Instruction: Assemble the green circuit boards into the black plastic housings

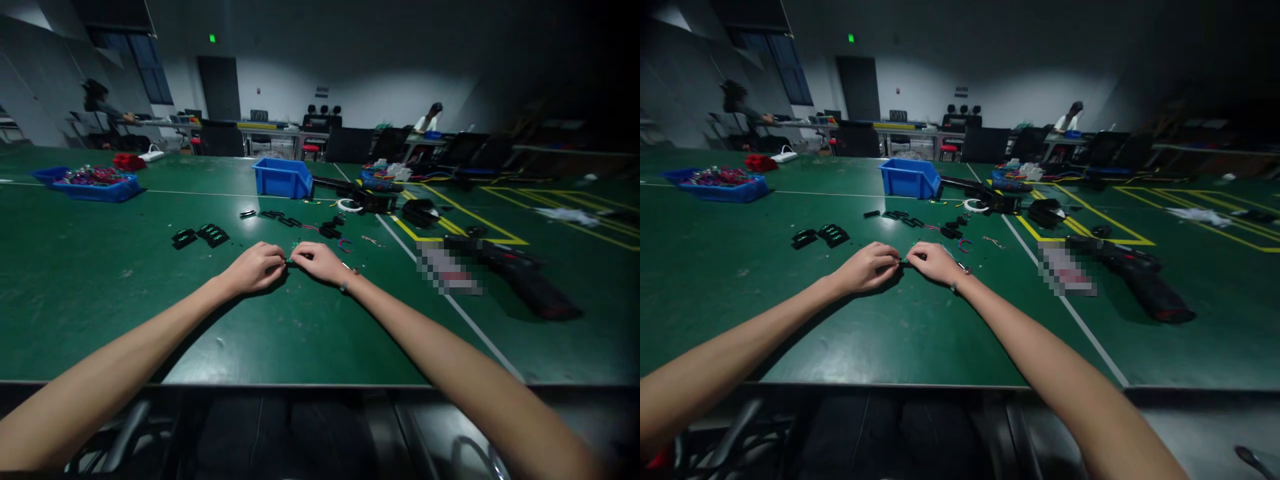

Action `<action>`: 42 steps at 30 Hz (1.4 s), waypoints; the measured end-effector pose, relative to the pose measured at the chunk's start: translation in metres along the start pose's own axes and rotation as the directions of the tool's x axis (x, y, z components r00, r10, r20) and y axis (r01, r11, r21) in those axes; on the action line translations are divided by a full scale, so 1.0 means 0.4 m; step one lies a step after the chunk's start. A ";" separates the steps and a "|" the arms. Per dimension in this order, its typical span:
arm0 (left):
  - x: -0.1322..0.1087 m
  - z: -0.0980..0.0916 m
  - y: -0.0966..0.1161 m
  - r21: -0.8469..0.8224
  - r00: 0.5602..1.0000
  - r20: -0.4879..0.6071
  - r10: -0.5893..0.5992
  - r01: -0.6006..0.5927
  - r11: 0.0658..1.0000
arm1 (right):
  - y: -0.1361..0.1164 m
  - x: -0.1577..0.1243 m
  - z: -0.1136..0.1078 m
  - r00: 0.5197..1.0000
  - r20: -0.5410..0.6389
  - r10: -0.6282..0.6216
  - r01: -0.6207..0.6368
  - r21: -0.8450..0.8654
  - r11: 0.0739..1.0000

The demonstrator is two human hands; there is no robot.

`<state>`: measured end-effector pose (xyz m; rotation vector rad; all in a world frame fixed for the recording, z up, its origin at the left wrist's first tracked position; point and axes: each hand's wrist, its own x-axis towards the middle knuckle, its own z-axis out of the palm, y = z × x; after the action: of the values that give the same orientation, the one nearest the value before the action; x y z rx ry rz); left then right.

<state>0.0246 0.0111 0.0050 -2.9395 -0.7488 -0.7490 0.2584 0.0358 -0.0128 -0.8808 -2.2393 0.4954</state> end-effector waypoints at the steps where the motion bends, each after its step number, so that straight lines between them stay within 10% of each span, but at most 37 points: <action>1: 0.000 -0.002 0.008 0.003 1.000 0.000 -0.020 0.020 1.000 | -0.004 -0.001 0.001 1.000 -0.008 0.007 -0.008 -0.007 1.000; 42: -0.032 -0.005 -0.035 -0.100 0.991 -0.029 -0.128 0.124 0.987 | -0.009 -0.024 -0.008 0.997 0.022 -0.069 0.069 0.010 0.998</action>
<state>0.0074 0.0173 -0.0004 -2.9790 -0.9290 -0.8678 0.2643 0.0269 -0.0130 -0.7942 -2.2778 0.4854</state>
